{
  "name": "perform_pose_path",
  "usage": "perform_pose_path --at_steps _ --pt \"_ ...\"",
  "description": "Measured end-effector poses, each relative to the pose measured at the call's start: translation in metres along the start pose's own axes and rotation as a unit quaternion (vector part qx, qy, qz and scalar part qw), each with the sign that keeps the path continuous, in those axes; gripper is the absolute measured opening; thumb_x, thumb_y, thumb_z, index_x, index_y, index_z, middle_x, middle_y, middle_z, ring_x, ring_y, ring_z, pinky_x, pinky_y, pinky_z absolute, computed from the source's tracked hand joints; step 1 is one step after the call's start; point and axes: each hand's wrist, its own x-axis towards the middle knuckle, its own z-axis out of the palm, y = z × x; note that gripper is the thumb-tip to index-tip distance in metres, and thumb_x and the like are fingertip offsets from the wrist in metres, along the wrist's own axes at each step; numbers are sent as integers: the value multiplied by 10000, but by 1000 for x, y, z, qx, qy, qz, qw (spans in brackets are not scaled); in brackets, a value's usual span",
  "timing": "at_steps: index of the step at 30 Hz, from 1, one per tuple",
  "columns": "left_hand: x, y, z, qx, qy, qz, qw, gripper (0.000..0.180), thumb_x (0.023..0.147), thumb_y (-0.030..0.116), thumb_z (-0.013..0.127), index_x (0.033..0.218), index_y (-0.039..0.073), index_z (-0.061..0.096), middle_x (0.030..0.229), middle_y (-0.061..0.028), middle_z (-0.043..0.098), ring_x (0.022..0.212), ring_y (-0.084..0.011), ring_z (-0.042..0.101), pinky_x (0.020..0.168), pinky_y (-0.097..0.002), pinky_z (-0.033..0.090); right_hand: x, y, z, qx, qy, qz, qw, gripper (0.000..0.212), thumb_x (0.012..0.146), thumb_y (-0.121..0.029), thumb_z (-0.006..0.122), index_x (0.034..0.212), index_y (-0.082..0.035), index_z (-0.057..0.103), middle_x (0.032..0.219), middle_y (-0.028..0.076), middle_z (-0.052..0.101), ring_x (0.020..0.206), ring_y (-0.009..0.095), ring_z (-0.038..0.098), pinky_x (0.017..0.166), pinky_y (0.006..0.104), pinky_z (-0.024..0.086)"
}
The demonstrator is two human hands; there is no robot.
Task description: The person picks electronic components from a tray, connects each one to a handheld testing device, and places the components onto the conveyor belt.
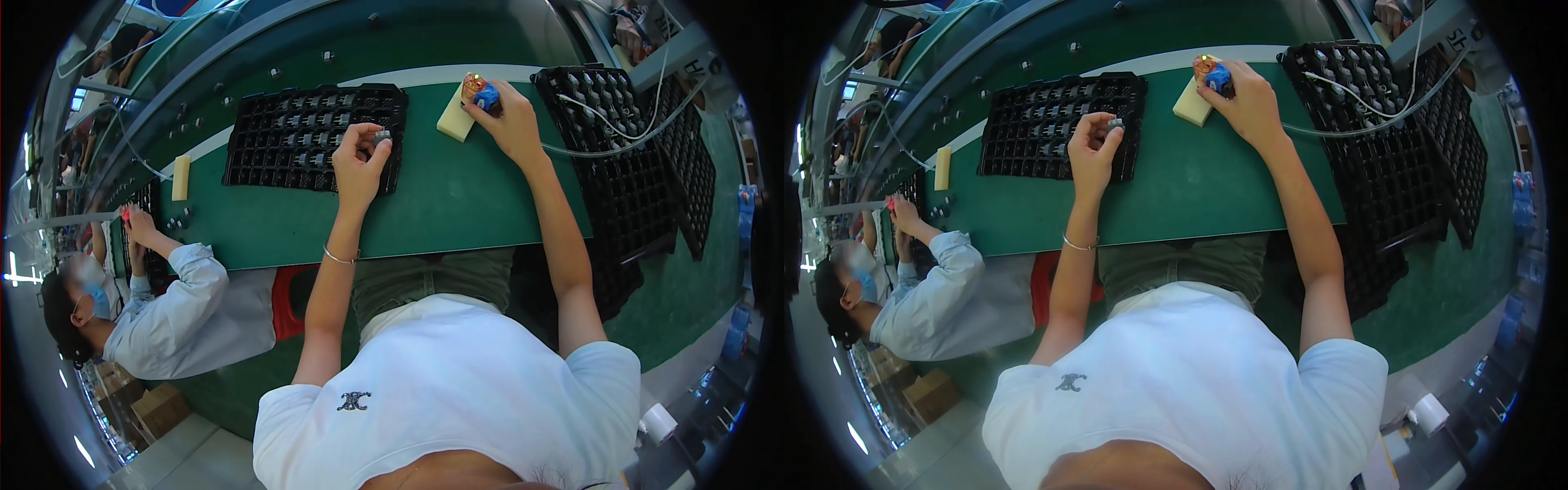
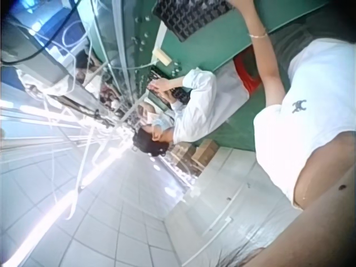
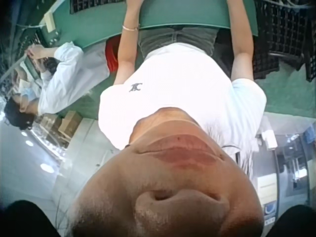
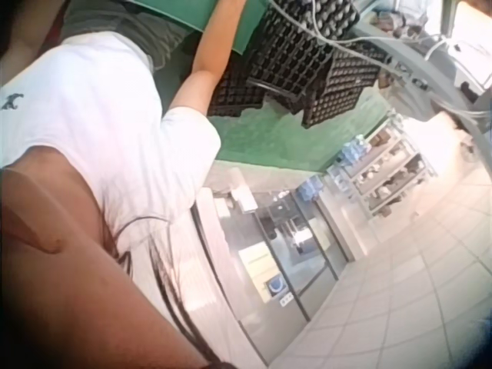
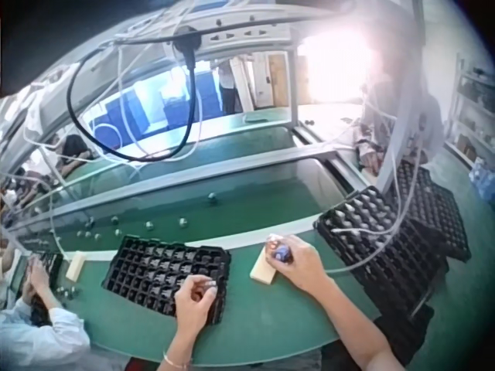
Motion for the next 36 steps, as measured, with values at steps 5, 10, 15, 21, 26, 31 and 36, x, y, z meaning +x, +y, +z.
perform_pose_path --at_steps 5,10,15,21,26,31,36 --pt "0 0 0 10 -1 -3 1000 190 819 20 680 1001 15 627 853 2 620 730 -42 533 611 -151 413 -1 3 2 10 6 -1 1000 425 782 -270 764 1080 5 637 848 84 617 641 166 575 620 279 483" --pt "-1 0 0 13 1 -6 1000 187 823 20 677 1003 16 628 851 7 617 736 -36 530 604 -145 408 -1 4 3 8 14 -9 1000 421 777 -261 764 1078 5 638 842 84 617 634 163 569 616 278 480" --pt "0 -1 2 -20 18 15 1000 186 788 41 687 966 15 638 801 0 628 625 -26 487 519 -168 340 0 4 3 11 10 -10 1000 411 775 -253 764 1070 4 639 834 84 614 628 162 564 608 280 474" --pt "-1 -1 -1 -14 -7 -6 1000 187 827 23 674 1008 16 628 862 6 619 735 -40 532 613 -145 417 2 0 2 5 3 -5 1000 376 771 -235 760 1032 5 637 814 84 606 624 161 561 599 277 469" --pt "-1 1 -1 -22 -3 -12 1000 185 827 27 673 1005 16 628 864 4 622 732 -39 534 613 -146 416 5 -2 2 15 1 5 1000 378 759 -234 765 1018 6 631 790 92 602 627 174 574 607 285 473" --pt "-1 3 -3 -14 -13 -13 1000 213 819 39 677 1027 23 636 865 8 625 728 -33 529 605 -152 406 42 15 18 10 12 10 1000 428 737 -314 762 998 -1 630 804 135 643 687 244 644 644 333 495" --pt "-1 3 -4 -5 -12 -9 1000 266 809 32 679 1071 25 633 858 5 626 721 -39 523 605 -155 406 122 48 50 -71 3 35 997 432 719 -391 714 990 -61 644 875 180 679 833 364 664 733 423 527"
